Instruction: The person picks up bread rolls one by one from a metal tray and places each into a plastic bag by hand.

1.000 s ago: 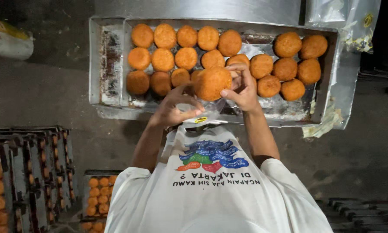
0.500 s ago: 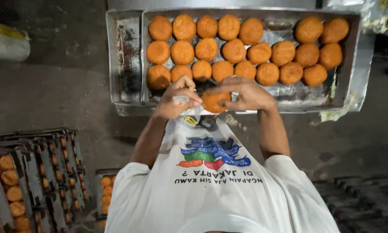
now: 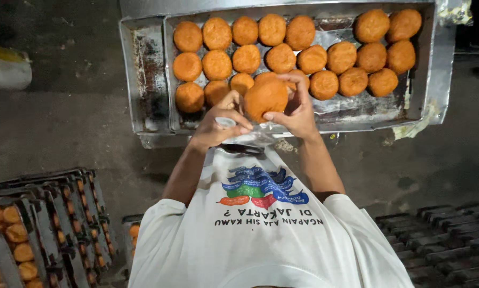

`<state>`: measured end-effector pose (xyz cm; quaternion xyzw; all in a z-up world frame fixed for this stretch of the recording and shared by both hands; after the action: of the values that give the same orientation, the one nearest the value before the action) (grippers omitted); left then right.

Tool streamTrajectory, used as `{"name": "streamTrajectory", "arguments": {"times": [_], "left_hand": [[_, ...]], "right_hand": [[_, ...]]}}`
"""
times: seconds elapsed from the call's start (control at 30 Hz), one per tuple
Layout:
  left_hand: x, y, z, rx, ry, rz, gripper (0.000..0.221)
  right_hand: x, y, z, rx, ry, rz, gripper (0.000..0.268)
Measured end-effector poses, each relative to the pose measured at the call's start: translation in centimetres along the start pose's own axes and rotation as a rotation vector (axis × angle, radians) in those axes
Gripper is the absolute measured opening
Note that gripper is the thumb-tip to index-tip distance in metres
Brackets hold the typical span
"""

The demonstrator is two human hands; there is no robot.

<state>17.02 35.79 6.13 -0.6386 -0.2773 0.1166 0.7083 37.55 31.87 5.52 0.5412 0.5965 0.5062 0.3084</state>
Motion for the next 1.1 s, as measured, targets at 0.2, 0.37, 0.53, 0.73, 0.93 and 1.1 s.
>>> {"name": "streamTrajectory", "arguments": {"times": [0.2,0.37,0.53,0.73,0.93,1.1], "left_hand": [[1.7,1.4,-2.4,-0.01,-0.154,-0.08,0.017],[3.6,3.4,-4.6,-0.276,-0.256,-0.048,0.006],[6.2,6.1,-6.5,-0.452,-0.299,0.02,0.008],[8.0,6.0,-8.1,-0.162,-0.199,-0.065,0.017],[8.5,3.4,-9.1,-0.004,-0.028,0.028,0.02],[6.8,-0.4,-6.6,0.213,-0.019,-0.046,0.02]], "right_hand": [[-1.9,0.7,2.8,-0.254,0.13,-0.127,0.08],[-2.4,4.2,4.4,-0.542,0.324,-0.049,0.104],[-3.3,3.7,8.0,-0.57,0.205,0.025,0.087],[-1.8,5.9,11.1,-0.636,0.503,0.002,0.061],[-0.2,8.7,8.1,-0.744,0.874,0.02,0.056],[1.0,8.7,5.8,-0.666,0.809,-0.161,0.064]]}}
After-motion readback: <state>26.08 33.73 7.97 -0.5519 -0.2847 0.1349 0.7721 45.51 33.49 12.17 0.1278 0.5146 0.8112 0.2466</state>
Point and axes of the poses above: each hand's wrist, its own x-axis towards the middle knuckle, its own z-axis out of the back of the hand, y = z × x, the point moved 5 cm from there along x, towards the middle knuckle, and after that the axes turned 11 degrees about y, right-handed, at the moved point
